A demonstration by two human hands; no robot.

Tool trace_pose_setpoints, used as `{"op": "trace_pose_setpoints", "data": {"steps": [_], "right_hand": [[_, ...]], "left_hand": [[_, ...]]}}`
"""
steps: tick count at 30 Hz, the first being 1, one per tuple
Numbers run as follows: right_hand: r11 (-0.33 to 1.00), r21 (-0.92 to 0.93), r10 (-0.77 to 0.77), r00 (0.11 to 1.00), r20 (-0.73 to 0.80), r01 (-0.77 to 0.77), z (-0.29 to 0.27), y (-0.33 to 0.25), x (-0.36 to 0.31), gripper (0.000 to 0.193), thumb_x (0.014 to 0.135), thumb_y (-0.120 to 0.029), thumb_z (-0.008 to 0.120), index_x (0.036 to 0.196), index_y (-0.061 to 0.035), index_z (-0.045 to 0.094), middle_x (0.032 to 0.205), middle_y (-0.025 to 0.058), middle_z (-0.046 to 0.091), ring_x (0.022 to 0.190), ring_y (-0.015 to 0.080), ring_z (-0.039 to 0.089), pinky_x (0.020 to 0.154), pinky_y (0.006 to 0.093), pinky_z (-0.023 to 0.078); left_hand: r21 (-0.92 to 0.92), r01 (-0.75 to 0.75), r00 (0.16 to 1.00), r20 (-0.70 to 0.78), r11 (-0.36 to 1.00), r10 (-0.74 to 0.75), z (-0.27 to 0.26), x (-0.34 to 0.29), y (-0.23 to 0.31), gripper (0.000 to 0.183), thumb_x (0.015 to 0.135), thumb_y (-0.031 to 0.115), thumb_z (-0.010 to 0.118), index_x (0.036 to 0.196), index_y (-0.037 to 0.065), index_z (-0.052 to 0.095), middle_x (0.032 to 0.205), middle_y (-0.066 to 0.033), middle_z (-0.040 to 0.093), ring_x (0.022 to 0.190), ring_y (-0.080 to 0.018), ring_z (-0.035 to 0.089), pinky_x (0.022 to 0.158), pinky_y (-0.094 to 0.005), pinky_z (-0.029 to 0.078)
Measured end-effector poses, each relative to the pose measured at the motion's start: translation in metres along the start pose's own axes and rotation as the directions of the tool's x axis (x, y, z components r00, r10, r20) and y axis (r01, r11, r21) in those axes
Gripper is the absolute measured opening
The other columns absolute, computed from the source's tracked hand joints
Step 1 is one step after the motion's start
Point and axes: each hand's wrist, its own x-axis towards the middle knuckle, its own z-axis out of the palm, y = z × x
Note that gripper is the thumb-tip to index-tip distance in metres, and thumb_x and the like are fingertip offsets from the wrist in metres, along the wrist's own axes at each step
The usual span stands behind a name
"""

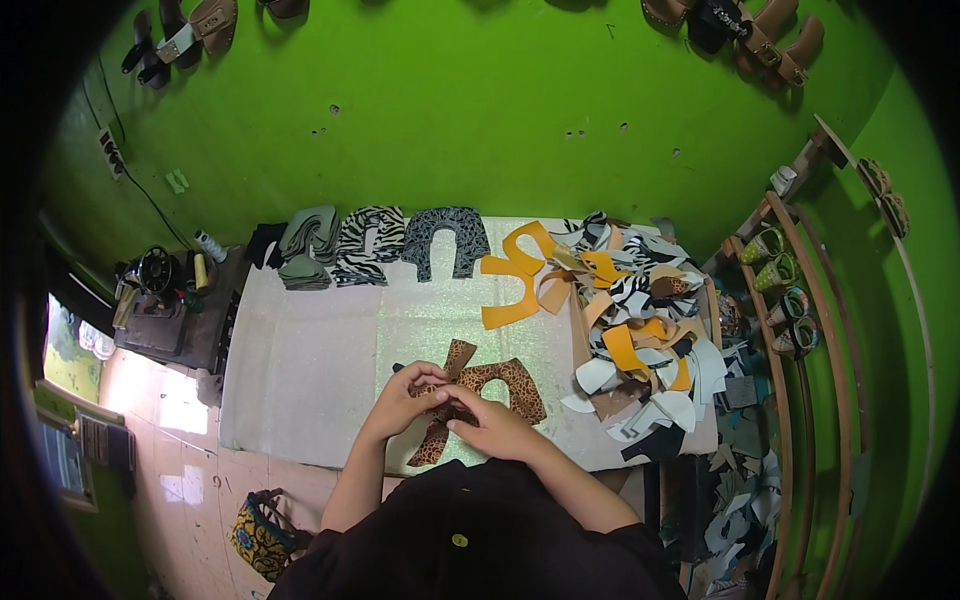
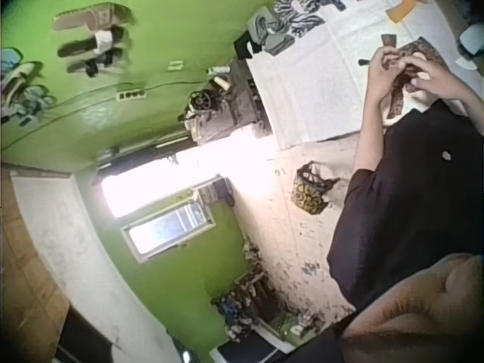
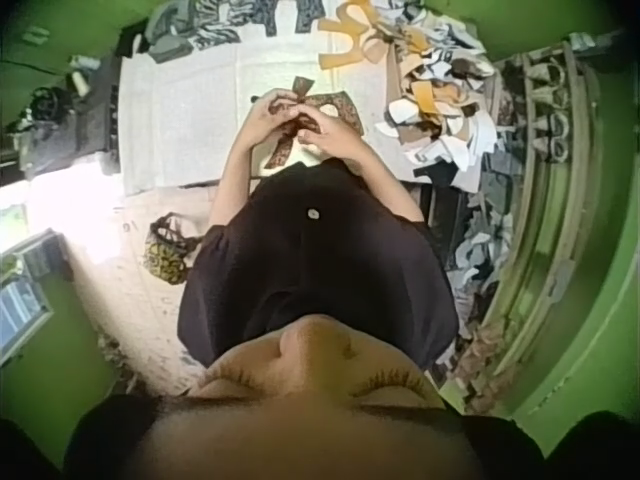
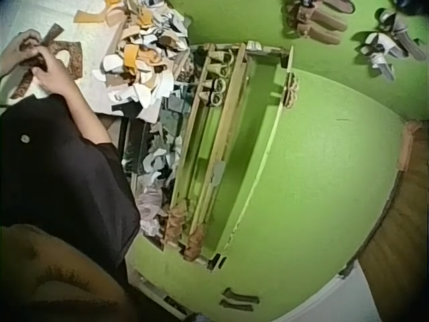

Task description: Sort and organize various patterned fabric and leather upper components for shoe manufacturing.

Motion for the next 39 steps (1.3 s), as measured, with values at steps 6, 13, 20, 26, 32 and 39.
{"op": "trace_pose_setpoints", "data": {"steps": [6,13,20,26,32,39], "right_hand": [[0.945,-0.233,-0.267,0.954,-0.139,0.231,-0.044,-0.014,0.005,0.029,0.082,-0.017,0.061,0.107,-0.0024,0.057,0.078,0.0052,0.062,0.071,0.0150,0.058,0.066,0.0285,0.046],[0.947,-0.065,0.317,0.885,0.342,-0.314,-0.068,-0.005,0.010,0.029,0.079,-0.017,0.067,0.099,-0.0019,0.053,0.086,-0.0002,0.054,0.092,0.0116,0.049,0.082,0.0270,0.039],[0.904,0.403,0.069,0.978,0.199,-0.145,-0.068,0.029,-0.005,0.056,0.073,-0.009,0.072,0.120,-0.0056,0.043,0.113,0.0016,0.045,0.107,0.0097,0.042,0.087,0.0282,0.037],[0.975,-0.163,0.132,0.983,-0.126,-0.152,-0.048,0.035,0.001,0.038,0.077,-0.003,0.052,0.115,-0.0067,0.049,0.099,0.0114,0.057,0.090,0.0239,0.059,0.074,0.0338,0.045],[0.668,-0.741,-0.136,0.967,-0.214,-0.070,-0.045,0.027,-0.004,0.018,0.072,-0.013,0.059,0.090,-0.0114,0.065,0.103,0.0055,0.056,0.108,0.0260,0.048,0.098,0.0561,0.024],[0.961,-0.177,0.189,0.971,-0.143,-0.213,-0.079,0.051,-0.019,0.023,0.080,-0.029,0.065,0.088,-0.0072,0.066,0.092,0.0004,0.062,0.093,0.0135,0.053,0.089,0.0413,0.032]], "left_hand": [[0.192,-0.036,0.974,0.227,0.981,-0.009,0.001,-0.001,0.020,0.035,0.080,0.002,0.062,0.113,0.002,0.052,0.092,-0.0057,0.060,0.089,-0.0118,0.056,0.082,-0.0262,0.044],[0.417,-0.255,0.939,0.321,0.872,0.121,0.022,0.027,0.031,0.028,0.081,0.002,0.059,0.109,0.001,0.056,0.094,-0.0071,0.061,0.088,-0.0123,0.057,0.081,-0.0259,0.045],[0.300,-0.141,0.934,0.357,0.943,0.025,0.024,0.038,0.009,0.031,0.079,0.002,0.061,0.110,0.000,0.057,0.100,-0.0068,0.062,0.091,-0.0140,0.057,0.085,-0.0285,0.044],[0.300,-0.160,0.953,0.296,0.940,0.067,0.030,0.048,0.003,0.032,0.080,0.006,0.064,0.110,0.000,0.057,0.098,-0.0069,0.062,0.090,-0.0137,0.056,0.085,-0.0273,0.044],[0.408,-0.151,0.976,0.204,0.901,0.071,0.023,0.041,-0.006,0.024,0.081,0.009,0.064,0.103,0.000,0.062,0.095,-0.0072,0.062,0.085,-0.0125,0.056,0.080,-0.0266,0.045],[0.282,0.098,0.991,0.058,0.954,-0.119,0.008,0.040,-0.007,0.022,0.080,0.014,0.067,0.098,0.001,0.064,0.085,-0.0014,0.061,0.076,-0.0058,0.053,0.069,-0.0196,0.043]]}}
